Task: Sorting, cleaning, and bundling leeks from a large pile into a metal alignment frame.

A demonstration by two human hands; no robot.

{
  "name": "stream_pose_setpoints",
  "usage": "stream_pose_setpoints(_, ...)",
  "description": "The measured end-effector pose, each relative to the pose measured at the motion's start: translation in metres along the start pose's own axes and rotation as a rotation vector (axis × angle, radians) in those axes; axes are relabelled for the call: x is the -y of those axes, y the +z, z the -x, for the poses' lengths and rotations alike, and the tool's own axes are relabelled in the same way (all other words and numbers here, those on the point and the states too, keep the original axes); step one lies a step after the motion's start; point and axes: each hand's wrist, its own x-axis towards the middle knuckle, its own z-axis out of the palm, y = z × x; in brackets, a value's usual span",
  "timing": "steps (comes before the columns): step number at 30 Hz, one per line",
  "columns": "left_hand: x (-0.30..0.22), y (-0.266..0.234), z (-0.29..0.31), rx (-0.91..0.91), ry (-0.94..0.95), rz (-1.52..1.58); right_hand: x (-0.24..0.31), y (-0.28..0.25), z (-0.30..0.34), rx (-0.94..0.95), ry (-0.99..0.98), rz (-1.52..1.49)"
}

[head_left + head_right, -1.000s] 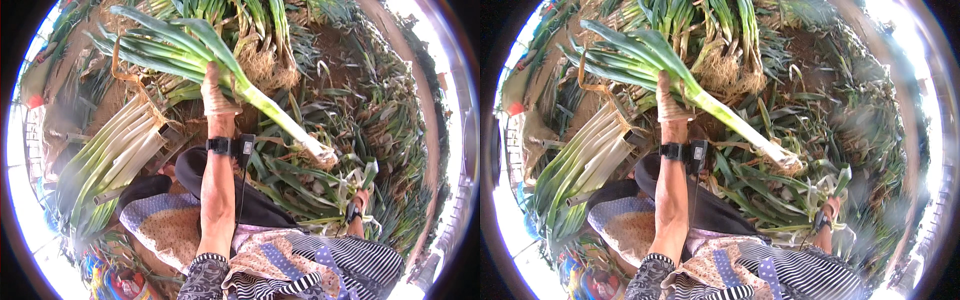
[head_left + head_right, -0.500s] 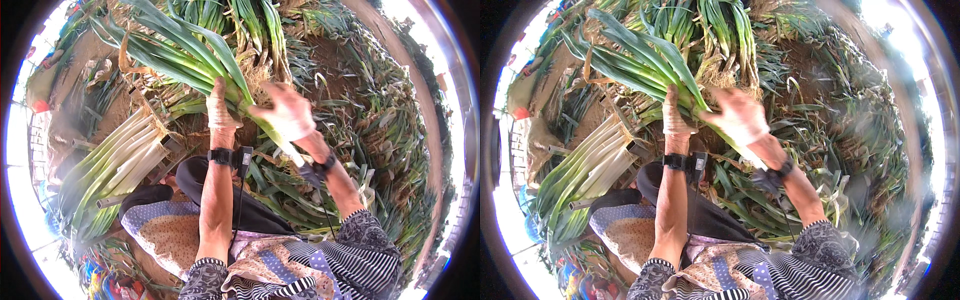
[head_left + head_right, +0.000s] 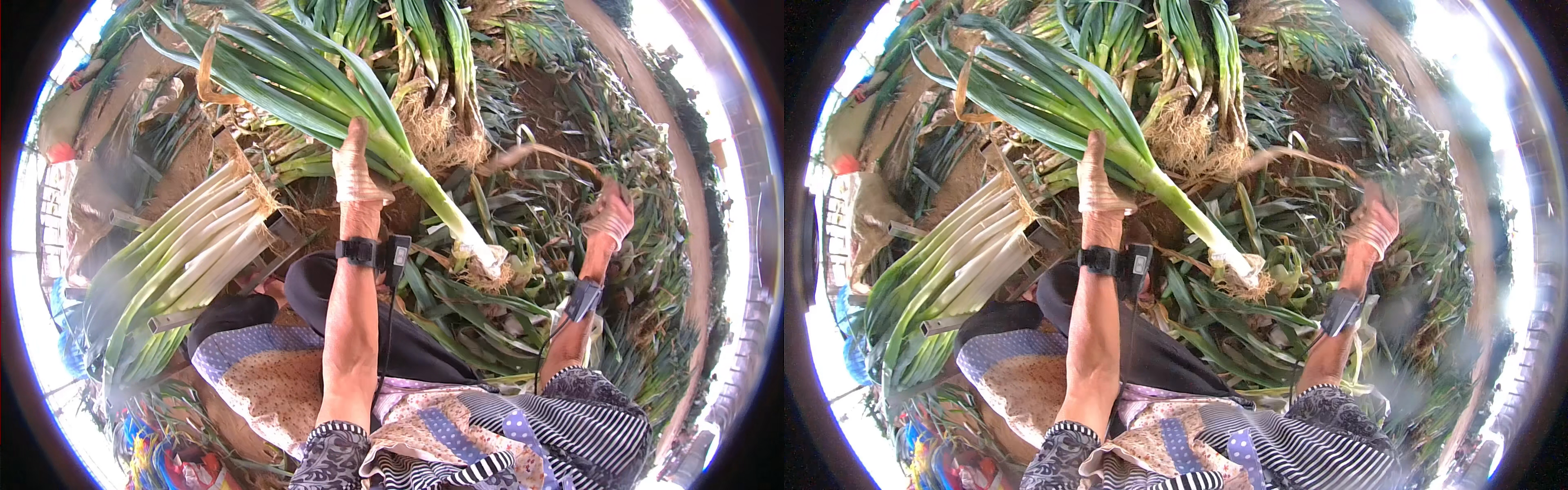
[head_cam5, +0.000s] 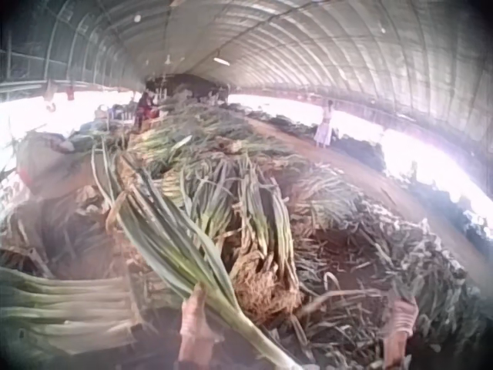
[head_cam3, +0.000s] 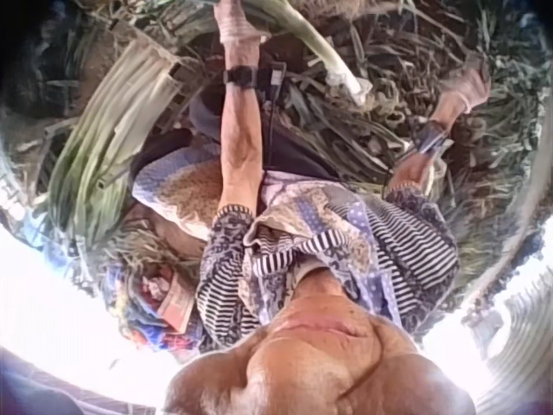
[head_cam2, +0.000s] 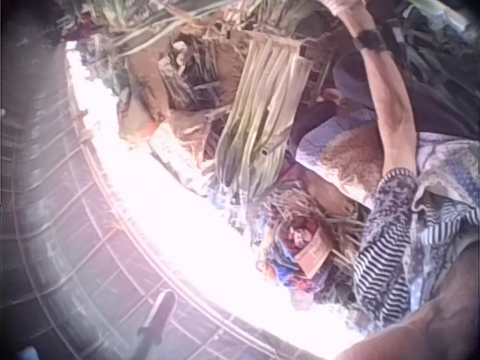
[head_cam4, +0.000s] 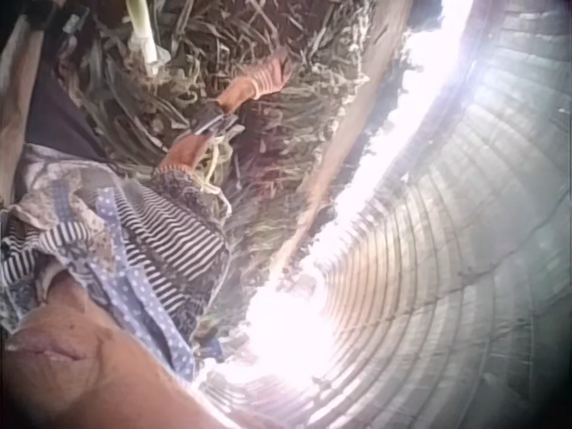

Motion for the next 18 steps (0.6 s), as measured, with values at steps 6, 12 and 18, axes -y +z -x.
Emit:
stream_pose_setpoints(6,0.006,-0.010,-0.009,-0.030,0.115,-0.061,-0.033,-0.015,0.054,0.217,-0.391,1.301)
stream_pose_setpoints(12,0.008,-0.002,-0.003,0.004,0.108,-0.118,0.015,0.116,0.156,0.877,-0.490,0.701)
stream_pose_setpoints(18,0.009,0.002,-0.001,0.008,0.031,-0.075,-0.012,0.176,0.154,1.074,-0.919,0.709)
